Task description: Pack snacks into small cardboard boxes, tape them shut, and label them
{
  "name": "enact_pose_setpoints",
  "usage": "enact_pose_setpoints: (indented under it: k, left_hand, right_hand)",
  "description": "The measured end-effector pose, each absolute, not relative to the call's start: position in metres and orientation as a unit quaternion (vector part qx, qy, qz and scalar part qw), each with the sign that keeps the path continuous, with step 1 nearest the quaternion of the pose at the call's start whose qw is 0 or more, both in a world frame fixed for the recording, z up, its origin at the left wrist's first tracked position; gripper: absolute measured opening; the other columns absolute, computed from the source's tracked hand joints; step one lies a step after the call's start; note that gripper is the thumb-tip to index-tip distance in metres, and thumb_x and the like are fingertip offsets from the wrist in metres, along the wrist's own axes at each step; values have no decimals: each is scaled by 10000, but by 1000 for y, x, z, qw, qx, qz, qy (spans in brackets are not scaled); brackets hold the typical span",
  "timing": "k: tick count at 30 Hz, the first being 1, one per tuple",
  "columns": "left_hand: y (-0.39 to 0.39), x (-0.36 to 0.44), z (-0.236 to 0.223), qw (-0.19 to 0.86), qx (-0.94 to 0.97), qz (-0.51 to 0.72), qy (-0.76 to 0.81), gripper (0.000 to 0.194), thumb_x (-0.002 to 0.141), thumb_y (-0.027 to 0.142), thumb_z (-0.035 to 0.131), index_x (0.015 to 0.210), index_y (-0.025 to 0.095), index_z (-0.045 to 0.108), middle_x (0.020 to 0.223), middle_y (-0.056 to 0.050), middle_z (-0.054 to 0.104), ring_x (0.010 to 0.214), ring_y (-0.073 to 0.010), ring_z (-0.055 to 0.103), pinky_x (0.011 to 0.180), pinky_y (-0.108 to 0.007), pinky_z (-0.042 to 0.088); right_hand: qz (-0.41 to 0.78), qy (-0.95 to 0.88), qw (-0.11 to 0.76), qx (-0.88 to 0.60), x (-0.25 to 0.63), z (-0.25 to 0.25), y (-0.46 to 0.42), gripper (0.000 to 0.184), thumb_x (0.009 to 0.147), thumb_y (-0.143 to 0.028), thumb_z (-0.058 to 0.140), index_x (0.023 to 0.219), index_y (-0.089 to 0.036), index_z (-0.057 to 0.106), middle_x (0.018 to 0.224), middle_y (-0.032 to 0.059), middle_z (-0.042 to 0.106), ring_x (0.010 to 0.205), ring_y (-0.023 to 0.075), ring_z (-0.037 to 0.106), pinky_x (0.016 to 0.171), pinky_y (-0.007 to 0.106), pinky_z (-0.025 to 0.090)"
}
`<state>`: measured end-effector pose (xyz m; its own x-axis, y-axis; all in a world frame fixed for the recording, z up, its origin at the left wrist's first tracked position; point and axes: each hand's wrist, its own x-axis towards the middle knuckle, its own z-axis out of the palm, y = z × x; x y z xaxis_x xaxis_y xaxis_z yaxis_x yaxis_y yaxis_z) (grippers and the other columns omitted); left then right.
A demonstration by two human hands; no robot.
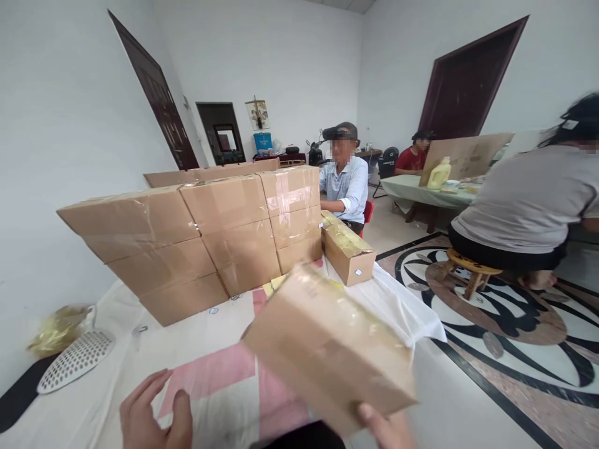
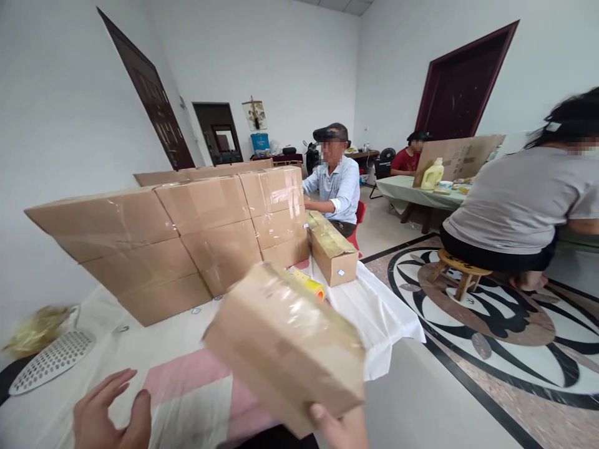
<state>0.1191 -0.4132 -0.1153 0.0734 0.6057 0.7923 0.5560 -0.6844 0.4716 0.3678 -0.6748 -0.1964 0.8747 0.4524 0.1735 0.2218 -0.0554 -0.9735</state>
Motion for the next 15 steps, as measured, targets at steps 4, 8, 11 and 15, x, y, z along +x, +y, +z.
enact_pose_setpoints:
  k: [4,8,11,15]
  left_hand:
    - [-391,139,-162,130,760,470,430,338,899,437,493,1108,191,592,1156,-157,626,1042,-344,635,909,-573,553]
    - [-384,150,-219,185,819,371,397,359,881,436,483,1116,196,613,1125,-131,674,1065,-326,662,917,-531,559]
    - [-383,153,-232,205,843,324,379,334,897,430,490,1107,226,650,1136,-94,714,1051,-293,692,920,-485,562]
    - [-383,155,-225,201,853,323,358,300,917,425,488,1051,248,690,1100,-67,741,1033,-270,703,898,-440,560]
  right_hand:
    - [-99,-103,618,-773,438,-162,-724,1025,718,-682,753,1529,-169,391,1363,199,589,1227,426,595,976,544,550]
    - [-175,-143,606,-762,491,-131,-708,1144,678,-610,794,1562,-157,227,1421,200,492,1209,374,577,956,510,549]
    - [-161,-123,554,-808,506,-139,-680,1253,610,-652,801,1553,-70,215,1382,264,462,1253,456,503,973,571,502]
    - [-147,-115,498,-847,503,-162,-662,1385,615,-705,771,1596,-2,92,1403,319,383,1348,523,379,1040,597,427]
